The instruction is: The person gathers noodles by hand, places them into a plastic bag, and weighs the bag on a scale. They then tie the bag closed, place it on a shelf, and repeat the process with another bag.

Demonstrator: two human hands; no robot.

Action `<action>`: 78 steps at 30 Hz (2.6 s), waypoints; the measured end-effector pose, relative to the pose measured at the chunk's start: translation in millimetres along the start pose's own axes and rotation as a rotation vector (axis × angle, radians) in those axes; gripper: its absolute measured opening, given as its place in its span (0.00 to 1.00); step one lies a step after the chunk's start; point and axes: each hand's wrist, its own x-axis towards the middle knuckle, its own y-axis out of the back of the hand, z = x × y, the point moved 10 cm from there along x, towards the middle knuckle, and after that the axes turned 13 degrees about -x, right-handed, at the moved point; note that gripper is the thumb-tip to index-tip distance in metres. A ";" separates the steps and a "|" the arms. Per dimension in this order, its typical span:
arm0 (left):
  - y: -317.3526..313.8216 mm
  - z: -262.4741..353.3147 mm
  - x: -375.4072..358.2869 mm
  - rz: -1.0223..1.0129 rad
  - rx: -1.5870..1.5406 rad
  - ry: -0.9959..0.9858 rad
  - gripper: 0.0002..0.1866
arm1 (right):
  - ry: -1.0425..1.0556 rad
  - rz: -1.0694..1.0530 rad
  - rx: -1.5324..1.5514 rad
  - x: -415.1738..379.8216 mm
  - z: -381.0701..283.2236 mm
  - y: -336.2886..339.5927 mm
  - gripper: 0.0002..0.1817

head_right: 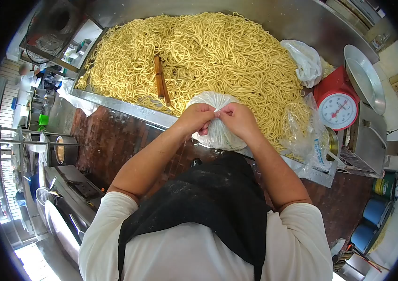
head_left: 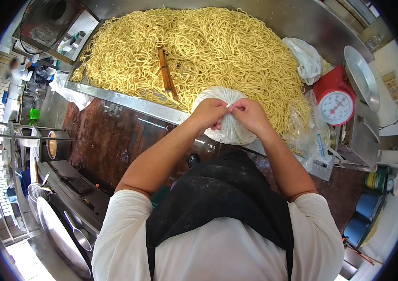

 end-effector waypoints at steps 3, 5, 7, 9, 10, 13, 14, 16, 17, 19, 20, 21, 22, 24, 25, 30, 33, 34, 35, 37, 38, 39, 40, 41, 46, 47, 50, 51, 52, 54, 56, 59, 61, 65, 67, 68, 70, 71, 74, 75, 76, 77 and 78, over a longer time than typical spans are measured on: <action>3.9 29.5 -0.9 0.074 0.410 -0.311 0.11 | 0.007 0.085 -0.115 -2.8 -2.4 -1.0 0.14; 4.3 28.6 3.6 0.062 0.398 -0.288 0.12 | -0.012 0.041 -0.012 3.9 16.4 -15.2 0.13; 11.7 28.1 11.3 0.092 0.366 -0.347 0.13 | -0.034 -0.006 0.096 3.9 11.5 -12.4 0.12; 16.1 22.4 19.8 0.059 0.288 -0.319 0.13 | -0.298 -0.315 0.535 -7.4 20.0 -35.1 0.11; 16.6 19.2 23.1 0.033 0.211 -0.293 0.13 | -0.306 -0.310 0.540 -8.1 21.8 -34.1 0.11; 17.1 16.1 23.9 0.042 0.210 -0.281 0.13 | -0.244 -0.395 0.637 -16.0 19.0 -39.5 0.11; 16.2 17.3 23.2 0.058 0.243 -0.287 0.14 | -0.205 -0.464 0.646 -21.0 17.3 -41.0 0.12; 15.3 21.6 19.6 0.101 0.288 -0.298 0.13 | -0.163 -0.536 0.654 -31.0 5.5 -38.8 0.13; 16.3 23.7 16.6 0.145 0.333 -0.311 0.13 | -0.258 -0.485 0.694 -37.0 9.9 -32.9 0.12; 14.4 33.0 9.7 0.215 0.447 -0.474 0.11 | -0.351 -0.434 0.730 -38.7 17.8 -28.2 0.12; 11.5 44.0 -0.3 0.284 0.562 -0.637 0.09 | -0.292 -0.381 0.589 -31.7 24.2 -22.0 0.13; 10.3 40.7 -1.0 0.287 0.561 -0.639 0.09 | -0.232 -0.327 0.448 -23.8 27.6 -16.8 0.14; 5.8 46.7 -11.1 0.307 0.566 -0.778 0.08 | -0.229 -0.329 0.446 -18.0 29.9 -20.4 0.14; -3.6 53.3 -32.7 0.326 0.625 -1.004 0.08 | -0.201 -0.021 0.484 0.6 37.3 4.3 0.14; -4.9 52.0 -36.3 0.318 0.625 -1.005 0.08 | -0.204 -0.014 0.485 6.4 31.3 4.7 0.14; -9.7 47.7 -22.9 0.336 0.763 -0.907 0.07 | -0.431 -0.137 1.075 12.0 -17.8 -23.8 0.12; -5.2 51.1 -14.7 0.333 0.770 -0.864 0.06 | -0.386 -0.207 1.087 3.6 -44.0 -23.8 0.14; -9.9 51.9 -14.9 0.278 0.801 -0.887 0.06 | -0.392 -0.224 1.113 -1.5 -45.8 -23.7 0.15; -14.9 51.1 -15.8 0.221 0.831 -0.907 0.06 | -0.402 -0.242 1.141 -7.3 -45.5 -24.8 0.15; -14.9 50.9 -12.0 0.187 0.863 -0.916 0.07 | -0.416 -0.244 1.130 -15.4 -37.5 -21.9 0.15; -18.3 49.4 -10.8 0.147 0.900 -0.927 0.08 | -0.427 -0.242 1.126 -19.4 -32.9 -20.4 0.15; -17.1 47.7 -9.8 0.146 0.897 -0.926 0.08 | -0.430 -0.242 1.124 -24.3 -29.5 -19.6 0.15; -18.7 46.1 -9.2 0.119 0.906 -0.937 0.08 | -0.448 -0.265 1.088 -30.2 -25.4 -20.8 0.14; -21.0 45.4 -8.2 0.089 0.917 -0.950 0.09 | -0.465 -0.285 1.053 -33.7 -22.3 -21.7 0.14; -18.5 48.1 -8.3 0.126 0.917 -0.903 0.10 | -0.214 -0.049 0.450 -26.6 -5.6 7.9 0.16; -14.2 51.0 -6.2 0.151 0.919 -0.864 0.10 | -0.019 0.053 0.030 -23.8 -16.3 21.9 0.16; -17.6 51.2 -8.8 0.115 0.915 -0.976 0.09 | 0.121 -0.116 -0.397 -29.8 -13.7 10.6 0.16; -17.2 56.4 -12.7 0.115 0.919 -0.976 0.09 | 0.123 -0.114 -0.394 -31.6 -14.3 12.0 0.16; -11.4 52.7 -2.5 0.047 0.832 -0.786 0.10 | 0.020 -0.183 -0.198 -33.7 -5.9 10.6 0.16; 3.3 41.8 16.1 -0.099 0.551 -0.558 0.20 | -0.078 -0.242 0.000 -36.8 -0.2 10.3 0.16; -2.4 55.5 5.2 -0.109 0.586 -0.225 0.22 | -0.165 -0.319 0.280 -38.3 -3.1 -1.3 0.16; -6.2 32.0 18.2 -0.161 0.722 0.111 0.22 | 0.022 -0.386 0.143 -47.2 -42.0 -28.2 0.18; -31.0 56.6 16.8 -0.207 1.448 -0.103 0.21 | 0.157 -0.375 -0.153 -49.3 -51.2 -27.1 0.17; -47.4 70.1 4.8 -0.019 1.529 -0.387 0.16 | 0.385 0.085 -0.317 -19.6 -24.3 6.0 0.17; -54.7 74.5 -13.9 0.048 1.492 -0.687 0.13 | 0.088 0.087 -0.024 -2.1 14.0 1.0 0.17; -50.8 71.3 -15.4 0.058 1.458 -0.758 0.12 | 0.091 0.088 -0.016 2.0 13.5 -3.2 0.17; -43.1 64.6 -17.0 0.055 1.426 -0.821 0.11 | -0.305 0.047 0.632 3.1 39.6 -22.3 0.13; -38.7 64.5 -20.4 0.085 1.374 -0.890 0.09 | -0.315 0.049 0.640 3.3 41.1 -22.9 0.13; -32.7 65.6 -30.1 0.121 1.281 -1.012 0.08 | -0.552 -0.142 1.139 -8.0 34.3 -48.1 0.11; -31.6 67.1 -34.8 0.140 1.242 -1.059 0.08 | -0.557 -0.136 1.135 -7.9 33.0 -49.6 0.11; -27.2 67.2 -35.0 0.171 1.199 -1.056 0.08 | -0.495 -0.124 1.158 -5.2 28.5 -48.5 0.11; -25.0 64.4 -33.7 0.165 1.190 -1.049 0.08 | -0.438 -0.114 1.183 -4.3 24.7 -48.6 0.11; -21.9 65.7 -34.7 0.171 1.163 -1.058 0.08 | -0.454 -0.111 1.183 -5.3 25.6 -52.5 0.11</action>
